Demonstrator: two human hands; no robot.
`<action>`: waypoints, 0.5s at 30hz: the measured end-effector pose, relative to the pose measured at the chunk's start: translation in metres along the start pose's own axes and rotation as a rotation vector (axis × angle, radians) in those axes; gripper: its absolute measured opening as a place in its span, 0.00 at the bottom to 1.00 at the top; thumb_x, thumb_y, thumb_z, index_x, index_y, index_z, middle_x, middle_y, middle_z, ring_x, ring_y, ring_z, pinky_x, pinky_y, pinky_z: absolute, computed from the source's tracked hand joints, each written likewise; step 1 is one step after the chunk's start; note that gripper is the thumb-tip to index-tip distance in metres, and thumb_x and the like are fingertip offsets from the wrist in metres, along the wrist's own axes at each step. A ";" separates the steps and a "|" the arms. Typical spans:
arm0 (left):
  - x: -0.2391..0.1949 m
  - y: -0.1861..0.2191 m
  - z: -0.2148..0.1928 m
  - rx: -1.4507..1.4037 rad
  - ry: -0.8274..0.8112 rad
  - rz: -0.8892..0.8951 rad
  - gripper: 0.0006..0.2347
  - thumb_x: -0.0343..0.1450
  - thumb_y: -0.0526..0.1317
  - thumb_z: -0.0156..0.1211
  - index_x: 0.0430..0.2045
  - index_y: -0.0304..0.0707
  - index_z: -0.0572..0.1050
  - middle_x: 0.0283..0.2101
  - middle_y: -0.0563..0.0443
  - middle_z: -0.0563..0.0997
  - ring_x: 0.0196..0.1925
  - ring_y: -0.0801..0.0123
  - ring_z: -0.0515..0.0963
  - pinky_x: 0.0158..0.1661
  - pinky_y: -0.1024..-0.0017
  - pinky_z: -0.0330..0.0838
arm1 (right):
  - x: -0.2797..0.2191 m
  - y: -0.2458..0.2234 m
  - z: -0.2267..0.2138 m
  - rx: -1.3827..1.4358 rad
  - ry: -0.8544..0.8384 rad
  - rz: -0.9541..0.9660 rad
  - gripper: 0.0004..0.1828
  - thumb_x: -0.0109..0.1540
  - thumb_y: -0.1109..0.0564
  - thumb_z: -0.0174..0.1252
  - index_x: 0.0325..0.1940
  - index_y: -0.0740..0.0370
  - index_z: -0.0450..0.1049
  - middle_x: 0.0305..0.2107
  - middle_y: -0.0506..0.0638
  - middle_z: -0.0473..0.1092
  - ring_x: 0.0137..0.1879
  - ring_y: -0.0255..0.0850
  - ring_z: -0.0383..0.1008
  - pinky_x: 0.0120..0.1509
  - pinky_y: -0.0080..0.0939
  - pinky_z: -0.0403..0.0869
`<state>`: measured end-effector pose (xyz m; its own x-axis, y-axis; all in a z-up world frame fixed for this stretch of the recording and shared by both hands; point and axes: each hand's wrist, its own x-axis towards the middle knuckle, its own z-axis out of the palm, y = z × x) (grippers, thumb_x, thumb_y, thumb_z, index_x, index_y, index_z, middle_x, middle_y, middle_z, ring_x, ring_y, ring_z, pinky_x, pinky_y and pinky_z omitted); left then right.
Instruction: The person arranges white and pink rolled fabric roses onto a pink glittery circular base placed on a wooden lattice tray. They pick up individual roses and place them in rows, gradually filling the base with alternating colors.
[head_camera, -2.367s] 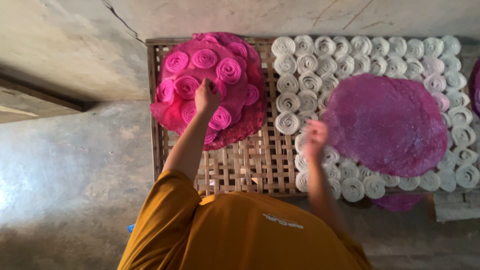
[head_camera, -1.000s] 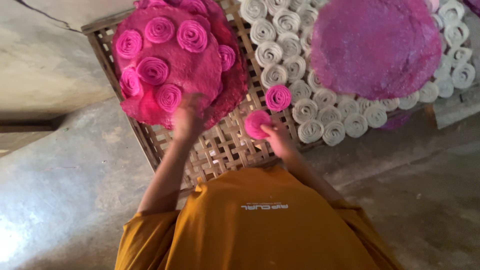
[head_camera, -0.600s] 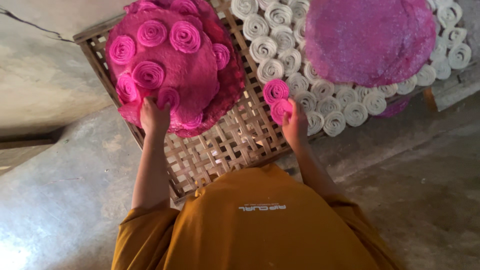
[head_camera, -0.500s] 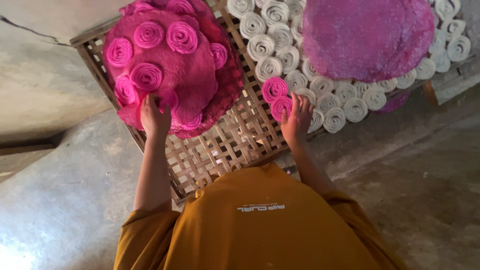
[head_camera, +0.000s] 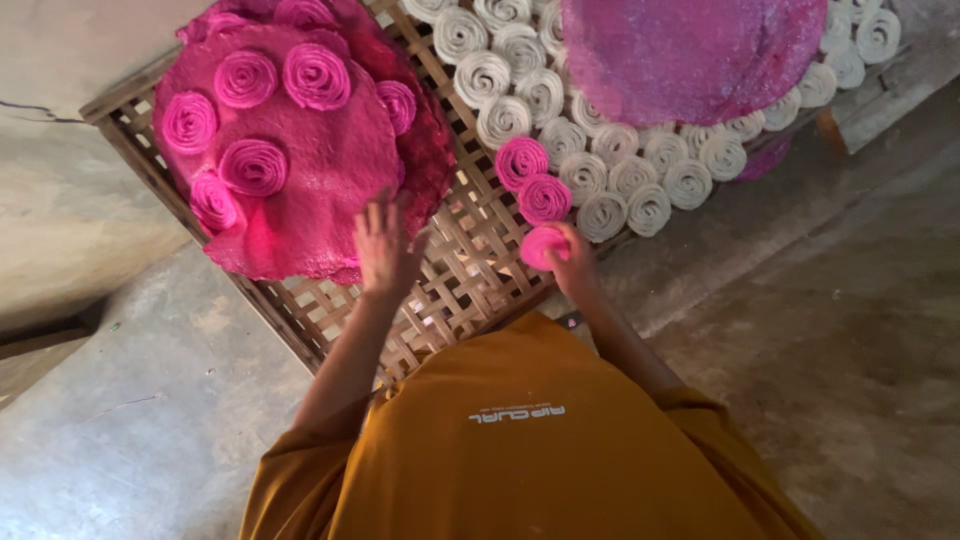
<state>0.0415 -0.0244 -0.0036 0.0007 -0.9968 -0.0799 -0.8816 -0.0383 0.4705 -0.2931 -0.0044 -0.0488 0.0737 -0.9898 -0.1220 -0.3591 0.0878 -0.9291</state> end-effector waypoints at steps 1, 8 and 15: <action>0.000 -0.011 0.006 0.023 0.025 -0.007 0.33 0.69 0.51 0.68 0.67 0.39 0.60 0.67 0.35 0.61 0.66 0.45 0.61 0.61 0.47 0.63 | -0.001 -0.004 -0.006 -0.225 0.077 -0.146 0.21 0.64 0.58 0.59 0.61 0.64 0.72 0.49 0.62 0.73 0.54 0.54 0.75 0.58 0.49 0.73; -0.031 -0.061 0.029 0.034 0.077 0.065 0.40 0.64 0.58 0.70 0.66 0.42 0.56 0.68 0.33 0.54 0.70 0.36 0.53 0.65 0.34 0.48 | 0.003 -0.049 -0.014 -0.746 0.274 -0.389 0.31 0.63 0.61 0.58 0.71 0.66 0.65 0.60 0.68 0.65 0.66 0.66 0.63 0.68 0.62 0.66; -0.046 -0.076 0.022 0.067 0.306 0.187 0.12 0.70 0.41 0.63 0.47 0.50 0.79 0.64 0.51 0.71 0.71 0.52 0.64 0.69 0.45 0.56 | 0.021 -0.095 0.015 -0.661 0.193 -0.538 0.27 0.63 0.61 0.60 0.66 0.63 0.66 0.57 0.62 0.65 0.67 0.61 0.62 0.71 0.64 0.61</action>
<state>0.0976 0.0257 -0.0551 -0.0313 -0.9612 0.2741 -0.9088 0.1415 0.3925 -0.2434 -0.0319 0.0316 0.2509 -0.8849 0.3924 -0.7912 -0.4210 -0.4436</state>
